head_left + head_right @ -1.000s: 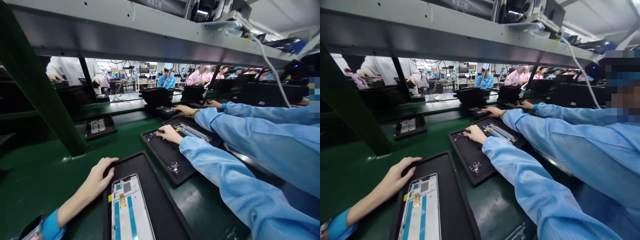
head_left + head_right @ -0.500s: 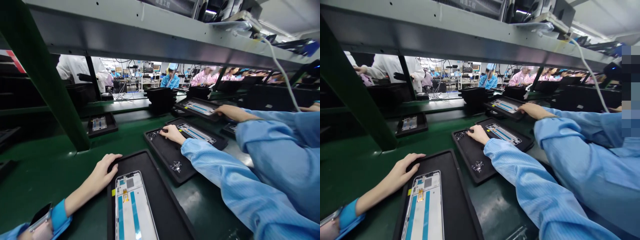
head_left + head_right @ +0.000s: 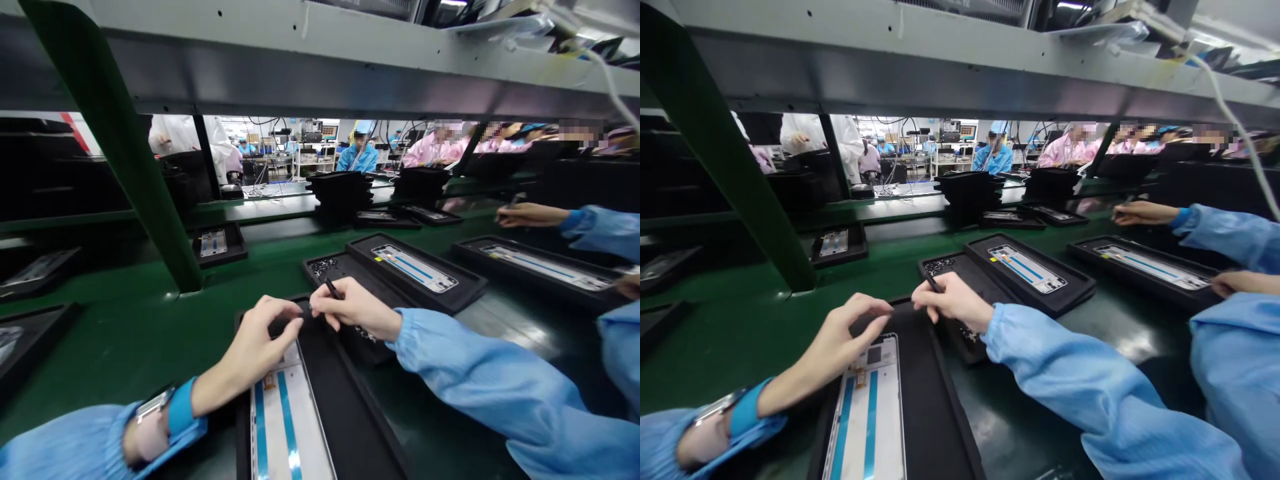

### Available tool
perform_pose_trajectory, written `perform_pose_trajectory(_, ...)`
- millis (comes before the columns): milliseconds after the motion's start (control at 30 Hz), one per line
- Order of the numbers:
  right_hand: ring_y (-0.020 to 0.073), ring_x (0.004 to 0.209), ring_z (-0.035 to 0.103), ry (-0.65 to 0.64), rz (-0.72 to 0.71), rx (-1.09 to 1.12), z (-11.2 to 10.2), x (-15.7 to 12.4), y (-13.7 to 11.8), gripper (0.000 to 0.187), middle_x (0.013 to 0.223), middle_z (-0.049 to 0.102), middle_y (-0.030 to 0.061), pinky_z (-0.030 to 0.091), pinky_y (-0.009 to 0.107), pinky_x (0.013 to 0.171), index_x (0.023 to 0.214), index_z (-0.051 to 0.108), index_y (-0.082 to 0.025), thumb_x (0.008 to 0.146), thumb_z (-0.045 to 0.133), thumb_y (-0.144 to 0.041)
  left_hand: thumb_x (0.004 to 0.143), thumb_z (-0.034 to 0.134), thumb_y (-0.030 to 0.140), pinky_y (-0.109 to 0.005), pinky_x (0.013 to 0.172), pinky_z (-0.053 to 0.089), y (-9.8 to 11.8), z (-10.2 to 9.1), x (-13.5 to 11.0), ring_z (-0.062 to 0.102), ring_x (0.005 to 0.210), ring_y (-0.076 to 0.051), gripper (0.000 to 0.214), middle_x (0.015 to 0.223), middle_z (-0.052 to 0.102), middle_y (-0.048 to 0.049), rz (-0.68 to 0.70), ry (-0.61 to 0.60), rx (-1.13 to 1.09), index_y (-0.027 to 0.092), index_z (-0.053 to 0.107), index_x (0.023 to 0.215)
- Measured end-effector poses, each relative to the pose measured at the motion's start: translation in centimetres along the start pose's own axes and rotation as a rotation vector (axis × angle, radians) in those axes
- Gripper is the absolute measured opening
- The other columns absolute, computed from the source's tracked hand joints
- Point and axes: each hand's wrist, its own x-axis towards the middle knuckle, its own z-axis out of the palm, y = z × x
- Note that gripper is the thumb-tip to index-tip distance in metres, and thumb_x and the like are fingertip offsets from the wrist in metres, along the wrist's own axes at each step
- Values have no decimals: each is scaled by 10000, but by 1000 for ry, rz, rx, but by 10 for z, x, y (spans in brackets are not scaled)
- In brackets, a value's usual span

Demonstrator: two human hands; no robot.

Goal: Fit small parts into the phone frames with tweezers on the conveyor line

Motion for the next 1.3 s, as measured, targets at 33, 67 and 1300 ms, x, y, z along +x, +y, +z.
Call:
perform_pose_trajectory(33,26,320,272,-23,10,63,8,-4,-2,339,418,513,-24,153,185,354,752,636,-94,791,565,-423,784,506,320,-284,703,485,3,5,1,595,754,-173,202,793,656,-35,-16,-15,-28,192,653,833)
perform_pose_trajectory(67,26,325,277,-29,14,112,15,-6,-2,328,415,502,-32,160,184,358,747,629,-101,775,588,-426,795,516,319,-280,708,476,3,10,1,595,761,-169,195,802,654,-31,-35,-25,-52,189,652,844)
perform_pose_trajectory(1300,219,710,615,404,157,-1070,-70,43,56,148,708,641,123,406,265,657,712,668,-118,740,535,-177,810,547,366,-214,562,434,-8,23,2,617,654,-157,268,722,707,-33,-251,-61,-307,158,685,711)
